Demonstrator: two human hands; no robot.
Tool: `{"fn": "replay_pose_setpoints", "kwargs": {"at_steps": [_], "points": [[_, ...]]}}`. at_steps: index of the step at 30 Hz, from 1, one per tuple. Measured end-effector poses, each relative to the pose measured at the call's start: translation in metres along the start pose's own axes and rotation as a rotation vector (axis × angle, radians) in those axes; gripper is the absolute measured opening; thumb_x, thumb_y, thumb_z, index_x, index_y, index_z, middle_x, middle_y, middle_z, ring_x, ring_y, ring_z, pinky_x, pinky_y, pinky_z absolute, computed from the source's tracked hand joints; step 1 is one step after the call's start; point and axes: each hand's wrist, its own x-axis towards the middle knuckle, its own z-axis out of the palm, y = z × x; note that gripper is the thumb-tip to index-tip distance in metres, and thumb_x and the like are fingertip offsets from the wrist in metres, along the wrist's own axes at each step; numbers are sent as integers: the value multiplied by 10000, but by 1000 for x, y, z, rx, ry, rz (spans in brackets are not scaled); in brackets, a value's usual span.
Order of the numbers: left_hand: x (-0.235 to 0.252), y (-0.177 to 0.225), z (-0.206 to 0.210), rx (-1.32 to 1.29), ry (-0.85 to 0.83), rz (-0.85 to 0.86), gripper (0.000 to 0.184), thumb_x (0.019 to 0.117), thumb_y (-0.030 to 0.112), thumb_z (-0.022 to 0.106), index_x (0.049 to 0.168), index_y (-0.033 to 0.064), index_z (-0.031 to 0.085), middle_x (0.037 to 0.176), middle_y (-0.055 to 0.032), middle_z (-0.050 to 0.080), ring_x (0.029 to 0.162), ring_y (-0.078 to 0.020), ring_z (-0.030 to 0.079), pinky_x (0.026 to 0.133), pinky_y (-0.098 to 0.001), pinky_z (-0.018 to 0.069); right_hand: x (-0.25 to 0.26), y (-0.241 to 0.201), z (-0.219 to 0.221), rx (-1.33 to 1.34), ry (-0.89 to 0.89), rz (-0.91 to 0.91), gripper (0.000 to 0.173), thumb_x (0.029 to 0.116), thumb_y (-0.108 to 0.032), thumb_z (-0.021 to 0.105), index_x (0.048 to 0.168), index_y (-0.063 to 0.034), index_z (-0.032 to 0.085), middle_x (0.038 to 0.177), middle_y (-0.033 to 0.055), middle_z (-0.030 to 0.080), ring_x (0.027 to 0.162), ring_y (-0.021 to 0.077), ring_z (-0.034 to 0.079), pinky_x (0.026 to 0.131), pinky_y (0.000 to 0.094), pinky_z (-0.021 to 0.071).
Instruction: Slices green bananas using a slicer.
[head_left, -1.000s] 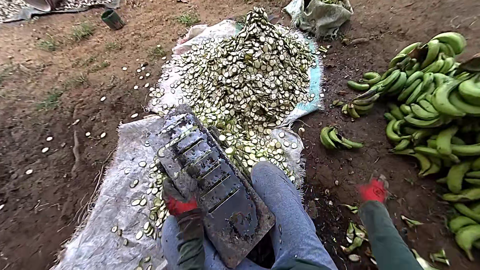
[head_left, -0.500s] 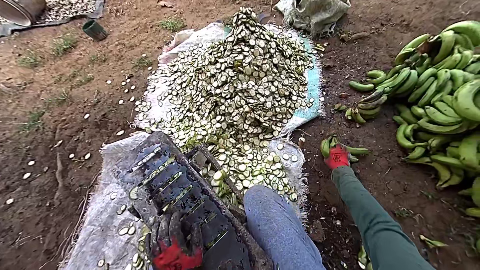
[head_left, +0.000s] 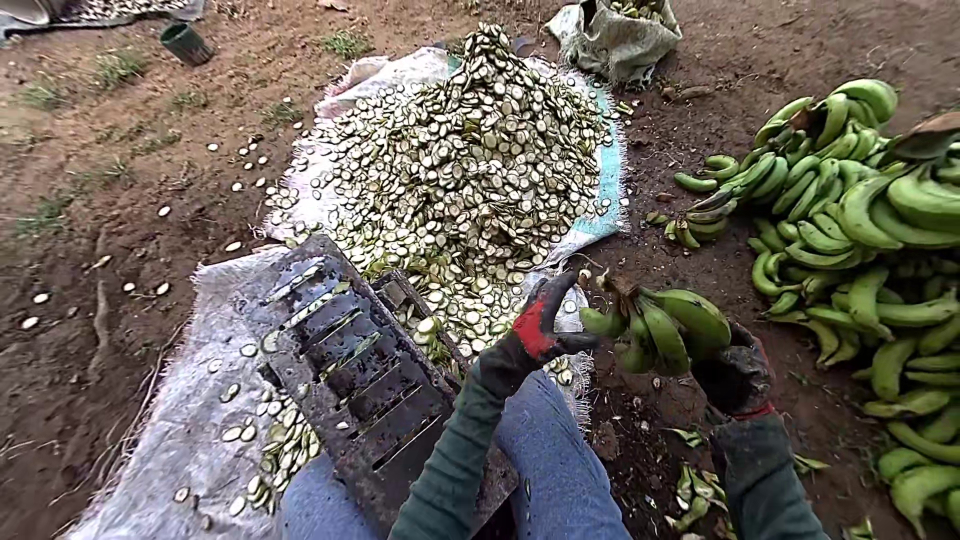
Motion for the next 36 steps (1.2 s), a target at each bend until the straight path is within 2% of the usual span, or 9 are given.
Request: {"fn": "replay_pose_setpoints", "kwargs": {"at_steps": [4, 7, 10, 16, 21, 25, 28, 31, 36], "points": [[-28, 54, 26, -408, -64, 71, 375, 836, 56, 773, 1176, -3, 626, 1044, -13, 704, 980, -47, 663, 910, -248, 555, -4, 1, 52, 91, -84, 35, 390, 847, -298, 745, 1197, -129, 704, 1115, 39, 744, 1018, 158, 708, 893, 383, 598], [-38, 46, 39, -583, 73, 122, 359, 849, 14, 734, 1174, -52, 596, 990, -31, 709, 936, -56, 676, 897, -262, 570, 1, -17, 64, -116, -286, 59, 850, 804, -417, 806, 1512, -126, 435, 1374, 46, 623, 1214, 172, 623, 1031, 381, 540], [-47, 47, 42, -533, 119, 120, 402, 864, 30, 730, 1223, -63, 573, 1031, -31, 699, 963, -24, 660, 914, -228, 553, 7, -42, 68, -455, -386, 72, 1118, 632, -362, 948, 1542, -63, 371, 1387, 97, 612, 1220, 179, 635, 1047, 355, 551], [-24, 48, 40, -120, -76, 276, 404, 782, 163, 841, 1090, -46, 686, 1010, -70, 718, 949, -37, 653, 907, -231, 530, 17, -73, 71, -952, -552, 20, 949, 626, -325, 929, 1414, -23, 497, 1291, 111, 647, 1152, 108, 641, 1009, 291, 545], [4, 16, 65, 392, -111, 143, 557, 839, 340, 791, 1271, 14, 663, 1276, -183, 668, 1240, -292, 600, 1110, -486, 426, -11, -21, 66, -1340, -325, -161, 742, 671, -257, 874, 1300, 35, 609, 1288, 291, 625, 1197, 426, 619, 1024, 570, 510], [15, -28, 97, 682, -227, 167, 566, 832, 342, 776, 1313, 67, 663, 1392, -152, 621, 1393, -343, 479, 1224, -573, 193, -23, 7, 50, -1671, -493, 172, 727, 738, -282, 854, 1333, 52, 602, 1302, 315, 617, 1215, 485, 602, 1026, 641, 468], [13, -80, 106, 801, -242, 143, 333, 945, 96, 624, 1267, 27, 676, 1378, -181, 621, 1412, -391, 450, 1214, -572, 239, -40, 4, 58, -1786, -703, 626, 623, 814, -294, 800, 1345, -23, 619, 1294, 248, 641, 1190, 424, 631, 991, 617, 494], [22, -101, 85, 745, -149, -73, 321, 1011, 45, 503, 1289, -9, 654, 1398, -195, 607, 1425, -399, 431, 1223, -536, 243, -87, -35, 37, -1632, -607, 851, 547, 801, -220, 825, 1288, -29, 668, 1219, 245, 686, 1163, 420, 649, 1008, 616, 485], [29, -56, 54, 605, 407, 107, 300, 860, 176, 739, 1152, 109, 764, 1260, -111, 705, 1334, -338, 535, 1209, -527, 260, -118, -75, -6, -1170, -110, 363, 564, 702, -11, 731, 1218, 153, 574, 1205, 292, 597, 1100, 306, 607, 961, 440, 521]]}}
